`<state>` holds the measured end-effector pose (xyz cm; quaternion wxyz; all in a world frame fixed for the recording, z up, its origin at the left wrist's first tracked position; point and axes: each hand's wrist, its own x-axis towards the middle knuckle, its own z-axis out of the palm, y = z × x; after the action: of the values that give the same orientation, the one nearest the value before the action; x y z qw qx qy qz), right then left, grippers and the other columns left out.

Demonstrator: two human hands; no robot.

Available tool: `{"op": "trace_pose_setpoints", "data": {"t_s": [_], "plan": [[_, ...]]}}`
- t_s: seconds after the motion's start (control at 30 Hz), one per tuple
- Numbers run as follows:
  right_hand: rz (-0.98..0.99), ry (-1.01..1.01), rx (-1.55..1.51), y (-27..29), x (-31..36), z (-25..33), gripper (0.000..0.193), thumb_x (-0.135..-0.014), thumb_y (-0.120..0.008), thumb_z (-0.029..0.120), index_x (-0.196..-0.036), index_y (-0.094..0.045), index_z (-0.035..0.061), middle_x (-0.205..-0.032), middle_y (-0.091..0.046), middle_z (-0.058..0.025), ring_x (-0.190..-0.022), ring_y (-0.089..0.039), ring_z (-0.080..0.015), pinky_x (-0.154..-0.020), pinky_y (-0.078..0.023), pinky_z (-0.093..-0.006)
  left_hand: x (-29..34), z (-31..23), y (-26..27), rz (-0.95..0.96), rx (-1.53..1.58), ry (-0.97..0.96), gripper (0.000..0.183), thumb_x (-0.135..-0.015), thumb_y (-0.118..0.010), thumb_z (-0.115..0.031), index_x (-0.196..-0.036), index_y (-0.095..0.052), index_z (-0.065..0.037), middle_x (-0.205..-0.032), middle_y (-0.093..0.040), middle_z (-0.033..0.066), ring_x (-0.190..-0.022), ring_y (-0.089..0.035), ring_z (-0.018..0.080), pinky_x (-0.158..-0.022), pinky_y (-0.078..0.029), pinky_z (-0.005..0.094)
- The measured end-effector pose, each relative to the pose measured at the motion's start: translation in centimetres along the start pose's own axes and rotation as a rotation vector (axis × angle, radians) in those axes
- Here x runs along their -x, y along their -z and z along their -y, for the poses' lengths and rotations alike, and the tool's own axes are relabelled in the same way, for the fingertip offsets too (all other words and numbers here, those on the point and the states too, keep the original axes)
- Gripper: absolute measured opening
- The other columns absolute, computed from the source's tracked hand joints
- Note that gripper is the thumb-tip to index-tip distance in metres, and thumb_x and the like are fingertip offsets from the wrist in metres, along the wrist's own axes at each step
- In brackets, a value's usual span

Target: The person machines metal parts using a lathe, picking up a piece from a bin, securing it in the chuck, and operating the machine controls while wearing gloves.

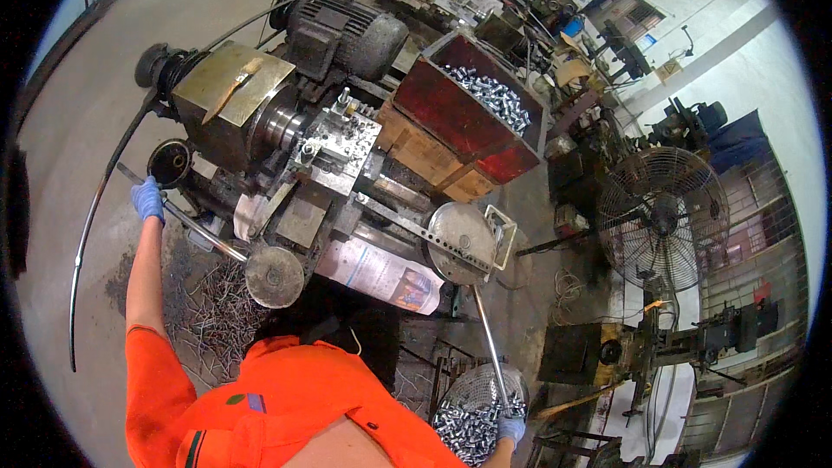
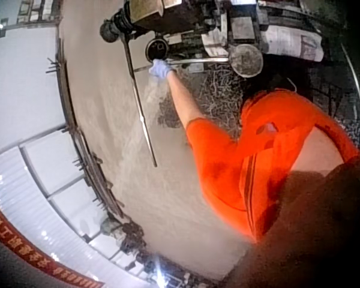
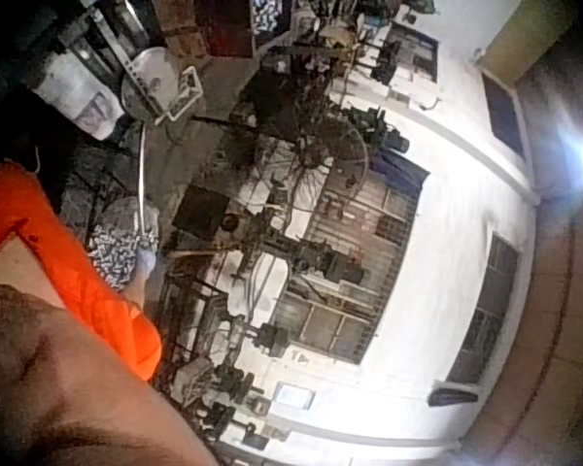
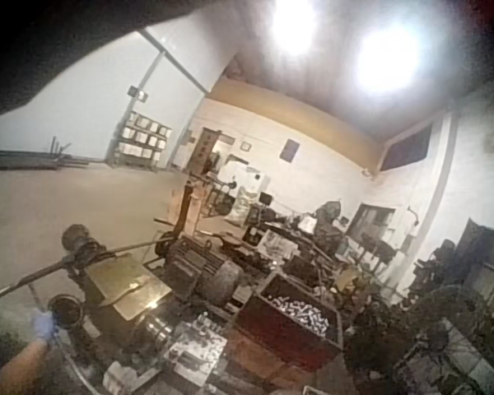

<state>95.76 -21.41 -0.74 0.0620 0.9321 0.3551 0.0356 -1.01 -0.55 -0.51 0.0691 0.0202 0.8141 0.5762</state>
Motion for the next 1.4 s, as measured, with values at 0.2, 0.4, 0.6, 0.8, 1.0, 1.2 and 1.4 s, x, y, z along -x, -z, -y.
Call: {"op": "trace_pose_setpoints", "data": {"t_s": [0.2,0.4,0.6,0.8,1.0,1.2,1.4], "plan": [[0.072,-0.065,0.036,0.8,0.8,1.0,0.040,-0.067,-0.063,0.038,-0.085,-0.066,0.0021,-0.089,-0.063,-0.0221,-0.089,-0.061,-0.0356,-0.077,-0.049,-0.0409,0.6,-0.7,0.7,0.010,0.002,-0.020,0.028,-0.074,-0.058,-0.020,-0.070,-0.057,0.008,-0.060,-0.060,0.0160,-0.047,-0.058,0.0234,-0.046,-0.044,0.0357],[0.100,-0.098,0.032,2.4,1.7,2.0,0.040,-0.061,-0.067,0.035,-0.084,-0.066,0.0015,-0.088,-0.063,-0.0222,-0.088,-0.061,-0.0357,-0.076,-0.049,-0.0397,0.7,-0.7,0.6,-0.048,-0.016,-0.050,0.027,-0.076,-0.058,-0.019,-0.067,-0.057,0.007,-0.055,-0.057,0.0130,-0.045,-0.056,0.0212,-0.044,-0.043,0.0342],[0.114,-0.162,0.042,2.0,1.9,1.7,0.040,-0.060,-0.067,0.033,-0.083,-0.066,0.0010,-0.086,-0.063,-0.0229,-0.087,-0.062,-0.0358,-0.077,-0.049,-0.0395,0.1,-0.1,0.3,-0.003,0.016,-0.027,0.026,-0.076,-0.059,-0.018,-0.066,-0.056,0.006,-0.054,-0.056,0.0123,-0.045,-0.056,0.0211,-0.044,-0.043,0.0348],[0.059,-0.129,0.014,3.1,3.4,3.2,0.037,-0.065,-0.065,0.035,-0.078,-0.066,0.0001,-0.081,-0.063,-0.0235,-0.082,-0.062,-0.0374,-0.073,-0.049,-0.0420,-0.3,0.3,0.0,-0.063,0.031,-0.037,0.026,-0.076,-0.059,-0.019,-0.066,-0.057,0.006,-0.054,-0.057,0.0122,-0.045,-0.056,0.0213,-0.043,-0.043,0.0351],[0.156,-0.111,0.074,4.8,4.0,4.3,0.056,-0.070,-0.057,0.054,-0.092,-0.065,0.0032,-0.093,-0.062,-0.0233,-0.093,-0.059,-0.0372,-0.081,-0.047,-0.0414,-0.3,0.1,0.1,-0.011,0.061,-0.009,0.026,-0.076,-0.059,-0.018,-0.067,-0.058,0.006,-0.056,-0.058,0.0130,-0.044,-0.055,0.0208,-0.042,-0.042,0.0342],[0.202,-0.069,0.138,3.8,3.7,3.1,0.056,-0.072,-0.054,0.054,-0.106,-0.061,0.0108,-0.101,-0.061,-0.0203,-0.097,-0.057,-0.0377,-0.084,-0.046,-0.0421,-1.1,1.1,-0.4,0.008,0.133,-0.010,0.025,-0.077,-0.059,-0.017,-0.066,-0.059,0.006,-0.055,-0.058,0.0119,-0.042,-0.054,0.0194,-0.041,-0.041,0.0331],[0.039,-0.099,0.013,6.1,6.0,5.6,0.039,-0.065,-0.065,0.033,-0.083,-0.066,-0.0015,-0.086,-0.063,-0.0239,-0.086,-0.062,-0.0368,-0.077,-0.049,-0.0405,-0.9,0.9,-0.1,0.008,0.137,-0.010,0.025,-0.078,-0.059,-0.017,-0.065,-0.059,0.005,-0.055,-0.059,0.0111,-0.042,-0.054,0.0185,-0.041,-0.041,0.0327]]}}
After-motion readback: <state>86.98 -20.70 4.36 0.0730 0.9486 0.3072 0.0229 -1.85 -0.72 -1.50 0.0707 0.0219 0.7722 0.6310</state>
